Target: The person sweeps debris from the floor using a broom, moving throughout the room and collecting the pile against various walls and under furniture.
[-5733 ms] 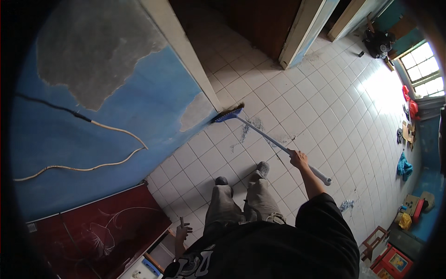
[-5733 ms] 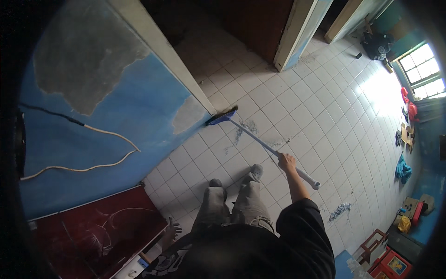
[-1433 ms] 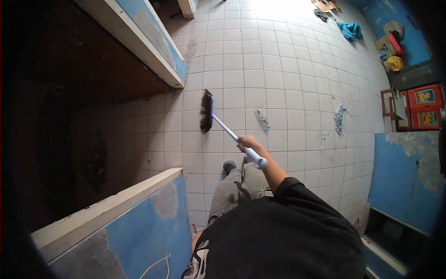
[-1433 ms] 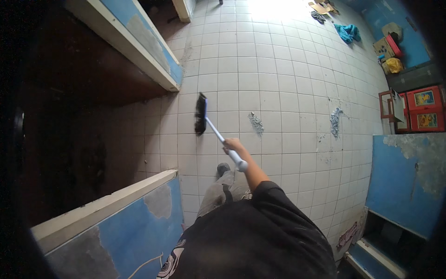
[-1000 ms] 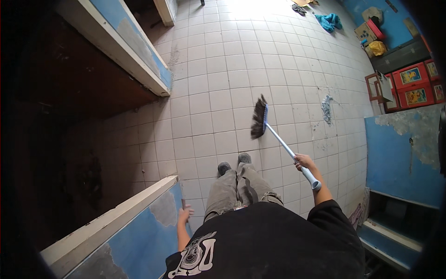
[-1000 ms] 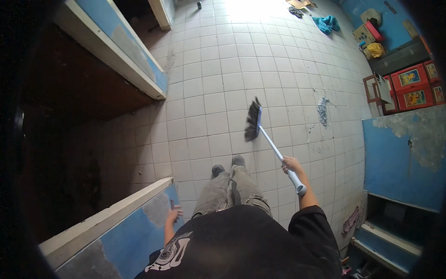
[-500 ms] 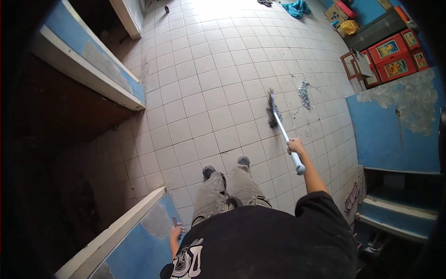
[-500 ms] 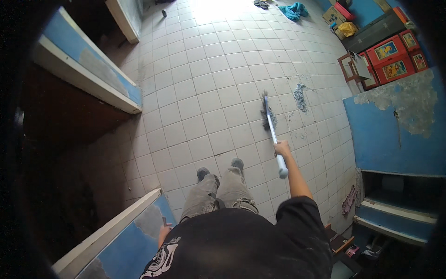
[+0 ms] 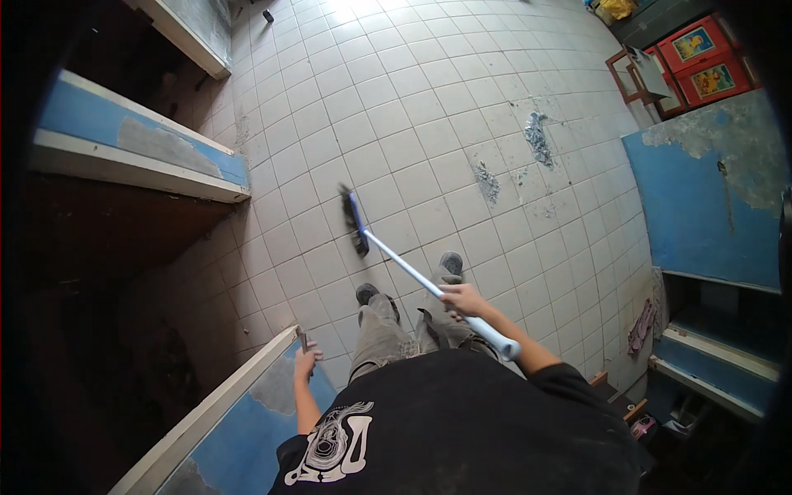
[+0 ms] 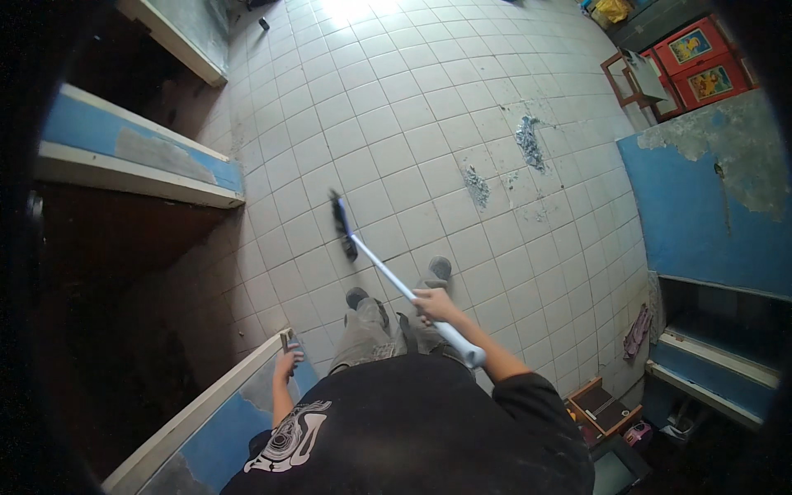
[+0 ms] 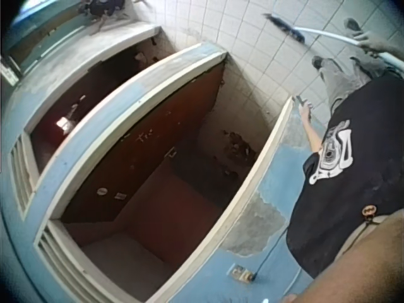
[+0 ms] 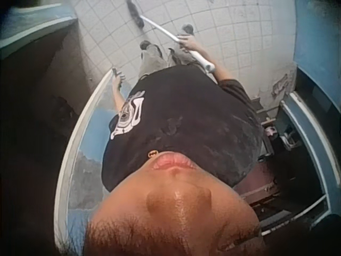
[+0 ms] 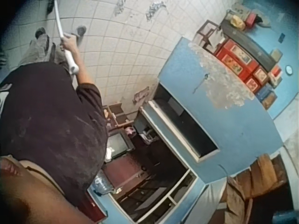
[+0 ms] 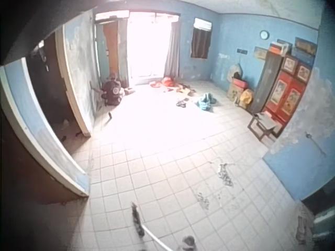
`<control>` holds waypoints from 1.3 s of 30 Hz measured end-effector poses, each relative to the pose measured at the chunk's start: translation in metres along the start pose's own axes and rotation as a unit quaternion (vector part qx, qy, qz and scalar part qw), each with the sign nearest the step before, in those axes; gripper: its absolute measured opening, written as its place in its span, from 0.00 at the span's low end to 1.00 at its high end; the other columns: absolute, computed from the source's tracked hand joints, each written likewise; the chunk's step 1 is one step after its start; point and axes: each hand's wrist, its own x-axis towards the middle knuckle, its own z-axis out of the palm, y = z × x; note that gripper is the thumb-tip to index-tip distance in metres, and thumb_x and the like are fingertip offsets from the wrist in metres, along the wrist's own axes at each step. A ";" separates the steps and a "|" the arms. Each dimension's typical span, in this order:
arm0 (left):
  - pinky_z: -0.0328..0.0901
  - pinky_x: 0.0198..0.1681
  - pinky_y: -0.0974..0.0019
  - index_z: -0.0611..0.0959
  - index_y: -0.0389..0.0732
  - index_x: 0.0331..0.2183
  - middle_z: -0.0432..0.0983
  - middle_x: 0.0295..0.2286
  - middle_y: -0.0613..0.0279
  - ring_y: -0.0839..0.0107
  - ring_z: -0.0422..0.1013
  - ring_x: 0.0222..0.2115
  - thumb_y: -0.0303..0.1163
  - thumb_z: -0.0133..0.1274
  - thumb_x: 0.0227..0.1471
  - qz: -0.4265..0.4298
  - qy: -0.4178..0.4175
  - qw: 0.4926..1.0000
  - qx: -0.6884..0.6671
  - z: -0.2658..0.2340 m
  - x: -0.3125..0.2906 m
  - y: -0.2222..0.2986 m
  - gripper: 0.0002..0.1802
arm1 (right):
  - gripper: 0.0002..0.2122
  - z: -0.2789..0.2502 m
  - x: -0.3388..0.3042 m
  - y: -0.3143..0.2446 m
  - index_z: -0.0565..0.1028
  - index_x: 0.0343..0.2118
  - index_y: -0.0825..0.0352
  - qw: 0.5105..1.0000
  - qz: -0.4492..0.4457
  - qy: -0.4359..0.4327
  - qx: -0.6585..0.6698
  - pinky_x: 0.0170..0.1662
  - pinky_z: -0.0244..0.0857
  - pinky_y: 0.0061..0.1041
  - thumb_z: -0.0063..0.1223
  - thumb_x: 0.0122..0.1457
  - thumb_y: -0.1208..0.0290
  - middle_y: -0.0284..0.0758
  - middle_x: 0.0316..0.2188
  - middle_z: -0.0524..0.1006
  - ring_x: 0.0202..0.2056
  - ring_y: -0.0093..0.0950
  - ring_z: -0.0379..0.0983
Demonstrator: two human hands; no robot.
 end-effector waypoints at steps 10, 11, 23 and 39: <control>0.55 0.16 0.77 0.71 0.37 0.36 0.73 0.21 0.60 0.76 0.69 0.17 0.23 0.37 0.39 -0.077 0.005 0.997 0.017 0.108 -0.062 0.031 0.17 | 0.15 -0.165 -0.003 0.000 0.68 0.42 0.63 0.996 0.071 0.045 -0.006 0.10 0.57 0.17 0.45 0.49 0.72 0.32 0.13 0.66 0.10 0.17 0.60; 0.55 0.15 0.76 0.71 0.38 0.36 0.73 0.21 0.59 0.76 0.69 0.17 0.23 0.36 0.39 -0.122 -0.016 0.992 0.032 0.118 -0.066 0.028 0.17 | 0.15 -0.185 -0.016 0.000 0.67 0.42 0.64 0.996 0.049 0.069 -0.037 0.10 0.57 0.17 0.45 0.49 0.73 0.32 0.13 0.66 0.10 0.18 0.60; 0.58 0.19 0.73 0.70 0.39 0.38 0.72 0.21 0.61 0.74 0.69 0.20 0.24 0.36 0.39 -0.095 -0.025 0.994 0.057 0.160 -0.046 0.081 0.19 | 0.16 -0.270 -0.073 -0.051 0.65 0.41 0.75 0.980 -0.014 0.192 -0.042 0.10 0.56 0.18 0.41 0.47 0.76 0.32 0.10 0.64 0.09 0.19 0.61; 0.56 0.12 0.75 0.71 0.40 0.36 0.73 0.22 0.61 0.76 0.70 0.18 0.30 0.37 0.40 -0.100 -0.062 0.992 0.055 0.130 0.001 0.103 0.17 | 0.08 -0.081 0.153 -0.224 0.71 0.31 0.66 0.994 -0.046 -0.042 0.094 0.10 0.54 0.15 0.45 0.48 0.73 0.32 0.14 0.66 0.10 0.17 0.58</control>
